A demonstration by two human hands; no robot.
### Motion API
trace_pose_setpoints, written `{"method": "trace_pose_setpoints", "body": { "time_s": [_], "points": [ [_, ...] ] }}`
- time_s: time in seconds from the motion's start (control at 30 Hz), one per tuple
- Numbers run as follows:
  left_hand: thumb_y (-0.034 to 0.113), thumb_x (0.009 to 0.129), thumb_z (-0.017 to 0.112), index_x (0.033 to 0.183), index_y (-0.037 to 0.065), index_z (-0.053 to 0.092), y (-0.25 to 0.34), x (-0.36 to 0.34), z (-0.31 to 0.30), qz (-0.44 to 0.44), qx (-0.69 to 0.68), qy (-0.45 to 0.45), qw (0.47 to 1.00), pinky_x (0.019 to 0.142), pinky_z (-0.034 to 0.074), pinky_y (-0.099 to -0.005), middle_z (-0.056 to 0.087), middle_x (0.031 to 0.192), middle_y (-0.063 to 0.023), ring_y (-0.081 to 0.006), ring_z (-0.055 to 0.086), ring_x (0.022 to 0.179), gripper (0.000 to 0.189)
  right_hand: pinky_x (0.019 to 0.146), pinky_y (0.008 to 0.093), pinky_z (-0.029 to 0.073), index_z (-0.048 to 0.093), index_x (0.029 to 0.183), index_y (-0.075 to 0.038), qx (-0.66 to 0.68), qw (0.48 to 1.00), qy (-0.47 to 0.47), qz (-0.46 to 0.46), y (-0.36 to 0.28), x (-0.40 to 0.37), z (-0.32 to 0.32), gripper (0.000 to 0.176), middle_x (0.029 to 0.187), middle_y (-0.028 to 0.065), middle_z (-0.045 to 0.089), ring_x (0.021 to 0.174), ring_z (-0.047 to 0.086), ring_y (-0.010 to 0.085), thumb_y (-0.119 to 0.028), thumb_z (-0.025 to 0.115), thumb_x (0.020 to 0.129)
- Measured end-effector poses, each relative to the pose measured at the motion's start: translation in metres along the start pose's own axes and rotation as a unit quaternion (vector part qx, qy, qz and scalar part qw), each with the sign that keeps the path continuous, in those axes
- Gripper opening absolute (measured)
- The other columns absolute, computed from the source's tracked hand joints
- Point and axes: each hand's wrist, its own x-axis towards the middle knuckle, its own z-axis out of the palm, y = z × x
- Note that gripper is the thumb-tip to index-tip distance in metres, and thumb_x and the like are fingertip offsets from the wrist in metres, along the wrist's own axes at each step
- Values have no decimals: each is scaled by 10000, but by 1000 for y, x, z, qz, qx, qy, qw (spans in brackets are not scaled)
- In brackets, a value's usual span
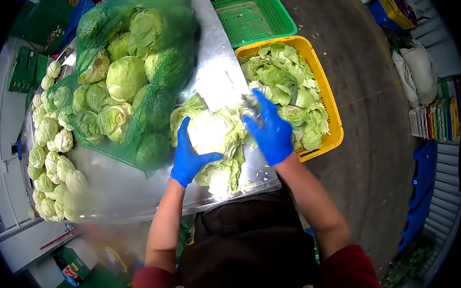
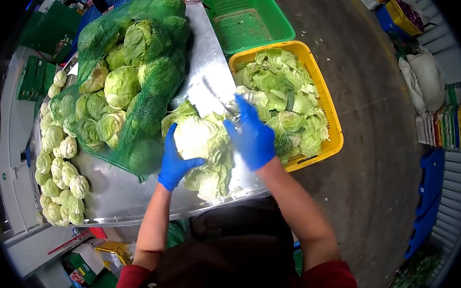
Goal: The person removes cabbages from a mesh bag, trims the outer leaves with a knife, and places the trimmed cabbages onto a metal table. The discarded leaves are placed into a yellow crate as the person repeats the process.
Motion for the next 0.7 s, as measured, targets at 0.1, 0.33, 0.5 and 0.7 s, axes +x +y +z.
{"method": "trace_pose_setpoints", "body": {
  "time_s": [0.1, 0.33, 0.5, 0.7],
  "points": [
    [337, 538, 950, 1463, -61, 172, 10, 10, 2, -2, 76, -7, 997, 1074, 379, -371, 399, 1407, -211, -278, 447, 1274, 1272, 807, 314, 547, 474, 1375, -102, 39, 988, -105, -110, -13, -32, 20, 523, 1249, 112, 594, 960, 661, 228, -122, 644, 881],
    [335, 549, 946, 1467, -82, 128, 4, 15, 4, 42, 93, -28, 994, 1072, 380, -363, 377, 1419, -213, -272, 434, 1289, 1299, 708, 313, 534, 623, 1171, -111, -2, 988, -81, -134, 9, -43, 34, 328, 1109, 63, 616, 844, 652, 231, -181, 681, 856],
    [358, 517, 953, 1473, -64, 155, 2, 12, 2, 9, 46, -47, 998, 1081, 370, -371, 355, 1432, -221, -299, 414, 1304, 1315, 631, 326, 512, 646, 1029, -92, 52, 982, -145, -111, 22, -23, 27, 239, 852, 75, 652, 694, 641, 231, -259, 697, 866],
    [351, 505, 955, 1473, -40, 178, 2, 3, 5, 40, 93, -26, 995, 1098, 352, -379, 355, 1439, -223, -323, 401, 1317, 1302, 629, 313, 501, 635, 986, -89, 129, 987, -76, -62, 33, -47, 37, 215, 831, 71, 649, 677, 625, 197, -270, 685, 882]
  ]
}}
